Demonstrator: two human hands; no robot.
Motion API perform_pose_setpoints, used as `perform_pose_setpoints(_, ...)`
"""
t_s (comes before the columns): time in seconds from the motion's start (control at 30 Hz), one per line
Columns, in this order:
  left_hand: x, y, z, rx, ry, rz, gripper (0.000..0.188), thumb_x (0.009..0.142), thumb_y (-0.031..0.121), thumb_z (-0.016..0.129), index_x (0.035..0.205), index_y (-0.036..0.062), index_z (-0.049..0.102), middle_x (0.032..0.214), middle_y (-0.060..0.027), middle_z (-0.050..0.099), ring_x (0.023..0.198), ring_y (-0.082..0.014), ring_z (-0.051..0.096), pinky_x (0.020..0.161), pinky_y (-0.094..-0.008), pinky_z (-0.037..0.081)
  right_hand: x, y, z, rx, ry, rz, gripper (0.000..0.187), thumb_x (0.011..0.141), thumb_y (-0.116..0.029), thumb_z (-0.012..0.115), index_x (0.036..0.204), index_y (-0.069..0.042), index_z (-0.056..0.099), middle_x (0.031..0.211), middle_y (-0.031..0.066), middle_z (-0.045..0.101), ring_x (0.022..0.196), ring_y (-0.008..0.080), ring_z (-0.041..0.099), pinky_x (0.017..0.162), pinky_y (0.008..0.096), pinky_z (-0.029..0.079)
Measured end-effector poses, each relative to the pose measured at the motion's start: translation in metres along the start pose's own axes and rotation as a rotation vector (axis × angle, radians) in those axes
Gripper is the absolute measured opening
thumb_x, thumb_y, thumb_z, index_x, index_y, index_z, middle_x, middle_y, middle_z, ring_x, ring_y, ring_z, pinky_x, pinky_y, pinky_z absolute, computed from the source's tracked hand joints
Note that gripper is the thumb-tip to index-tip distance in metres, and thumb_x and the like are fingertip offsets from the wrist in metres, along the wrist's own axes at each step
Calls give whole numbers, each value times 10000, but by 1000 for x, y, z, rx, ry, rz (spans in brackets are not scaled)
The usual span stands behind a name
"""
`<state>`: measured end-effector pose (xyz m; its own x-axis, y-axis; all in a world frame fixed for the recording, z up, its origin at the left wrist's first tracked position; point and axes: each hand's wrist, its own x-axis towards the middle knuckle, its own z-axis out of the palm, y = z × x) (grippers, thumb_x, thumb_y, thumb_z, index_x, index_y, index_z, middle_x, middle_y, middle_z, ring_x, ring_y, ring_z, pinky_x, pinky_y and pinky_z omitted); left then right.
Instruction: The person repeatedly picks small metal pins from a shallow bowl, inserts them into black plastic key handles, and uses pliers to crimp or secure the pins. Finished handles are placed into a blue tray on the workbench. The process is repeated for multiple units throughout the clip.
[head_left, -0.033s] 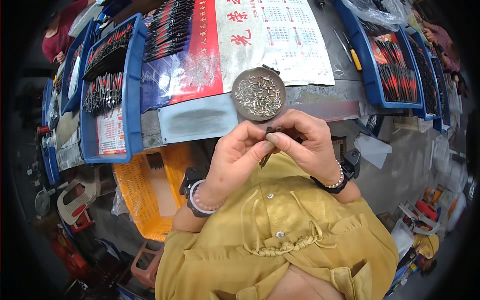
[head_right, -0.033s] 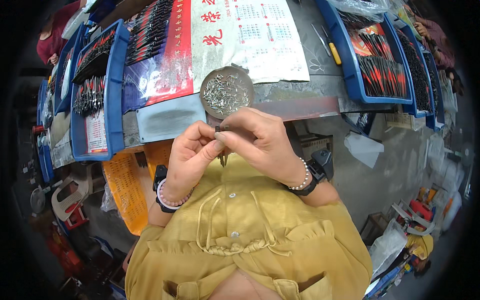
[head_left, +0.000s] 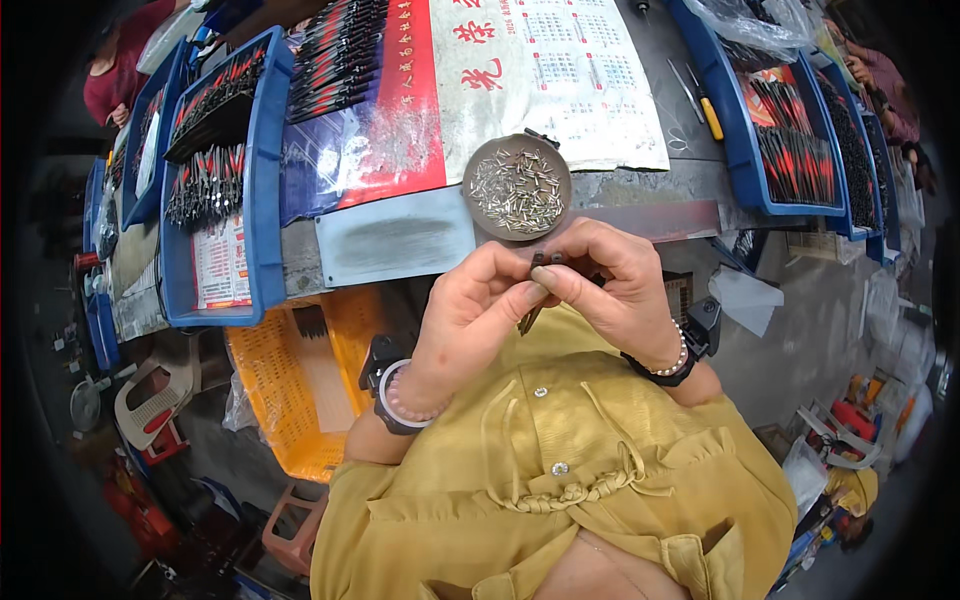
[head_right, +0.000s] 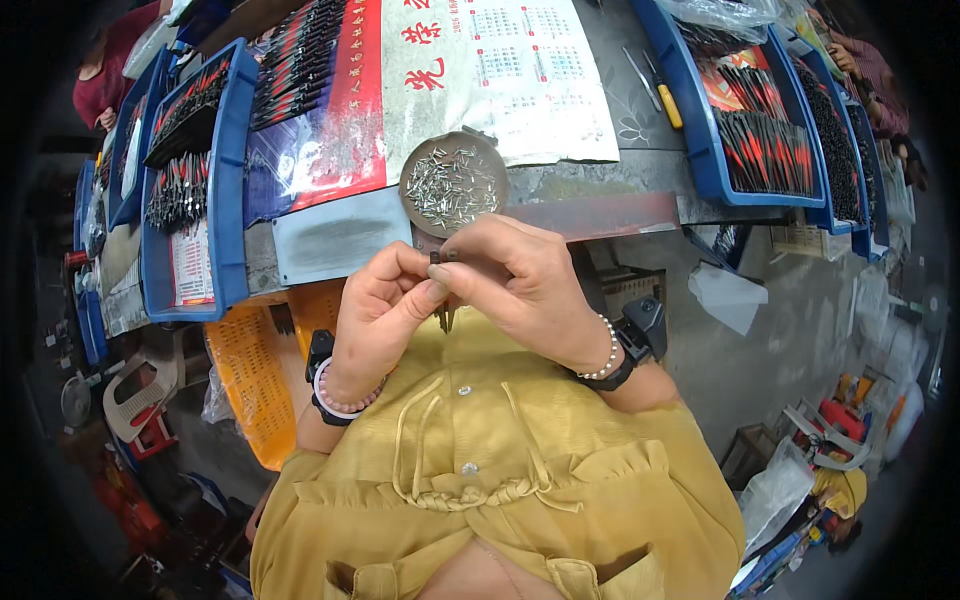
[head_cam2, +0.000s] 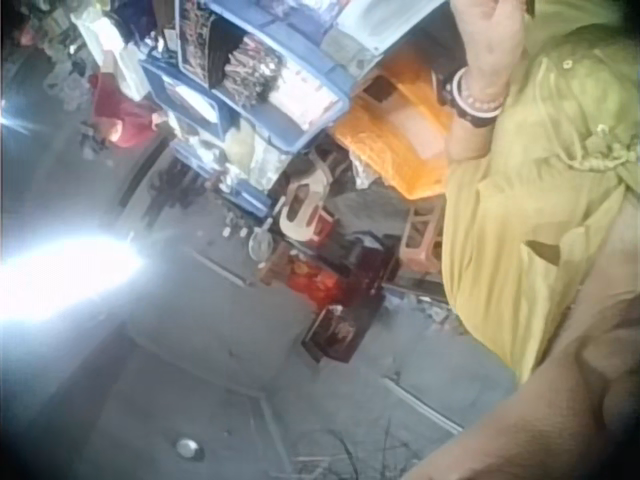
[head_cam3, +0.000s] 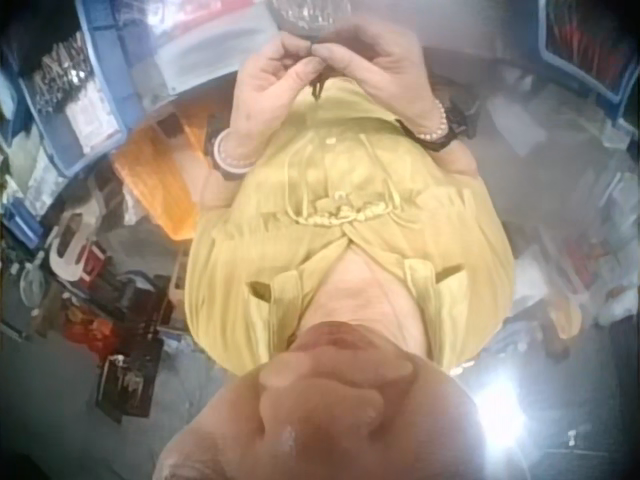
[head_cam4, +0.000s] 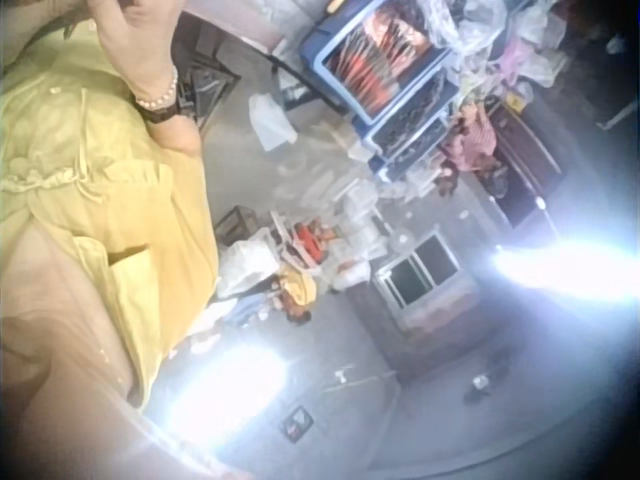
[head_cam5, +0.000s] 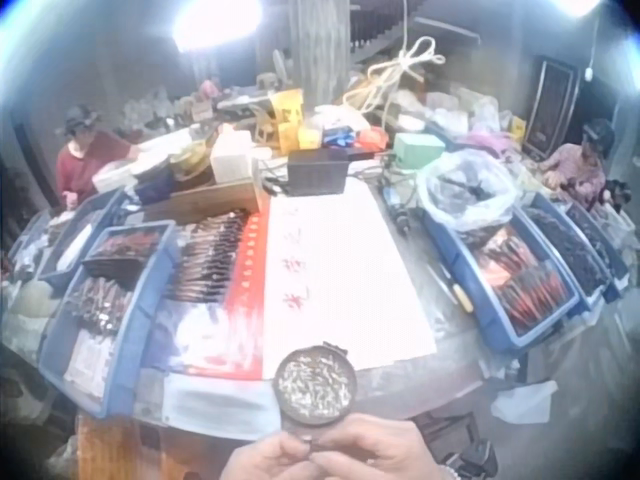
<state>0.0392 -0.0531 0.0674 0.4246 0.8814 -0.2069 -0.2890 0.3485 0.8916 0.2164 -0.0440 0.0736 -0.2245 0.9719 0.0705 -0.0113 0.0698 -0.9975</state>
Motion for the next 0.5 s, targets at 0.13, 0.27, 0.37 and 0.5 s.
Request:
perform_pose_setpoints(0.13,-2,2,2,93,31,8,85,927,40,587,988,-12,561,832,5,588,747,-32,517,653,-190,427,0,1,0,-69,-6,-45,78,843,-27,649,872,37,617,753,87,639,668,128,660,573,241,496)
perform_pose_setpoints(0.27,-2,1,3,185,38,36,78,917,38,601,954,-23,571,773,2,598,699,-30,509,614,-184,420,-1,0,1,-117,2,-65,80,848,-33,647,858,41,617,704,85,648,638,130,663,555,239,503)
perform_pose_setpoints(0.37,-1,0,1,240,31,39,85,915,42,604,940,-31,571,753,-7,612,695,-38,532,612,-189,435,-2,-1,2,-104,2,-65,97,853,-38,643,846,53,610,691,92,650,623,126,662,544,235,507)
perform_pose_setpoints(0.5,-2,0,1,150,19,-41,102,917,47,597,942,-44,560,802,-42,638,745,-73,601,654,-208,481,-4,-1,0,-3,-12,77,115,856,-52,644,829,53,603,692,80,651,628,92,640,547,224,505)
